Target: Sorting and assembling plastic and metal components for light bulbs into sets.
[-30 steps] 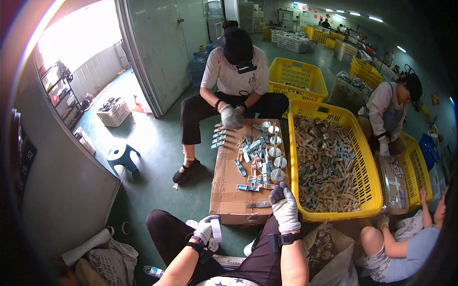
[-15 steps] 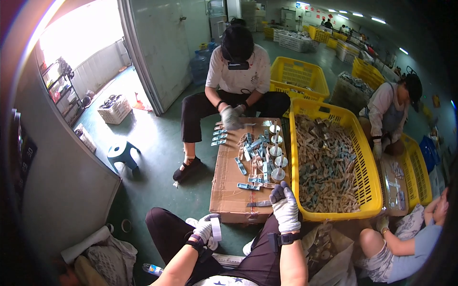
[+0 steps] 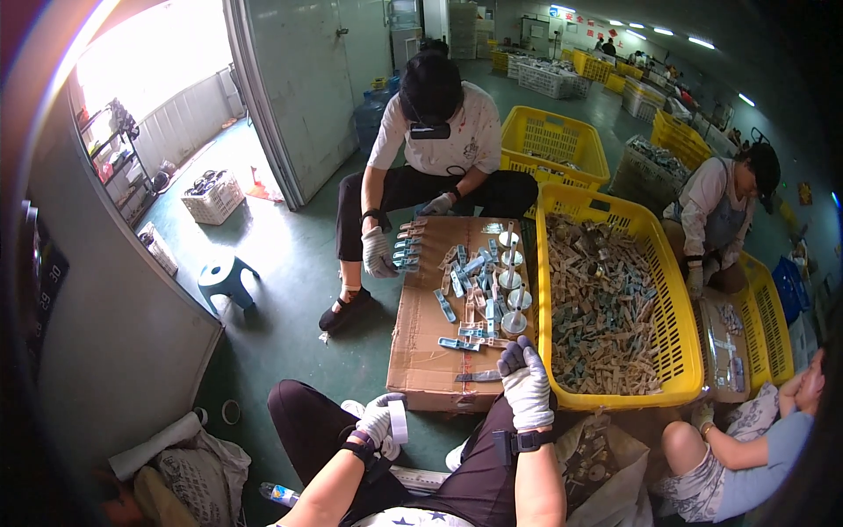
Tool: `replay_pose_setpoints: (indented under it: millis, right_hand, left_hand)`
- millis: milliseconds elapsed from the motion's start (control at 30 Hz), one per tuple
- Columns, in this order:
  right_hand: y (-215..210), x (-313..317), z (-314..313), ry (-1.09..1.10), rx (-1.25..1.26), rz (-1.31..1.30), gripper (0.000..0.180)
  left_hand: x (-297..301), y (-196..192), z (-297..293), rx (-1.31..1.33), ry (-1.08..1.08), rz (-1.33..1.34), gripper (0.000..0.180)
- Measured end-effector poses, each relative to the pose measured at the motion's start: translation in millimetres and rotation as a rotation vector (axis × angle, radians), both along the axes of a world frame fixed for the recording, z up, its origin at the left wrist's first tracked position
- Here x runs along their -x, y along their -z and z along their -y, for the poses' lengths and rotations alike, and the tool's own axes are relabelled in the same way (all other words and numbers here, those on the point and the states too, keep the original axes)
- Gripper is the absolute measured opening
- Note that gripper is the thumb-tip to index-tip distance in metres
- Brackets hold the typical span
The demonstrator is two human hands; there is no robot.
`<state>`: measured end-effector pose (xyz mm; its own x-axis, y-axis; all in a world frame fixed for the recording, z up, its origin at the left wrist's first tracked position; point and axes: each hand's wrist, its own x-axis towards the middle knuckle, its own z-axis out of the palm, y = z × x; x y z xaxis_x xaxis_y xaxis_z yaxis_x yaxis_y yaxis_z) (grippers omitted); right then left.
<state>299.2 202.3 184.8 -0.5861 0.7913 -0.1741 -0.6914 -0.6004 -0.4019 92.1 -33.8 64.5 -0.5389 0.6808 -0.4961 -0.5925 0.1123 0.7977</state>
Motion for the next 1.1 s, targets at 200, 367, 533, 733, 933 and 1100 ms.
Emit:
replay_pose_setpoints:
  millis: [200, 367, 533, 733, 933, 1100]
  right_hand:
    - [3.2, -1.0, 1.0, -0.019, 0.004, 0.000, 0.023]
    - [5.6, -2.4, -0.2, -0.015, 0.036, -0.016, 0.023]
    - [6.3, -2.9, -2.8, -0.025, 0.004, -0.015, 0.024]
    - [4.8, 8.8, -2.6, -0.065, -0.004, -0.015, 0.023]
    - [3.8, -4.7, 0.0, -0.014, 0.012, -0.026, 0.026]
    - [-2.1, 2.0, 10.1, 0.005, -0.064, 0.032, 0.027]
  left_hand:
    - [-1.2, -2.3, 2.1, 0.012, -0.003, -0.001, 0.025]
    - [-1.6, 3.4, 1.9, -0.011, -0.009, 0.020, 0.024]
    - [-0.2, 2.9, -1.9, 0.007, 0.004, 0.014, 0.025]
    - [3.8, -6.0, 3.8, 0.040, -0.019, 0.008, 0.029]
    - [-6.2, -15.2, -3.0, 0.050, 0.087, -0.053, 0.034]
    - [-1.7, -12.0, 5.6, 0.050, 0.070, -0.009, 0.032]
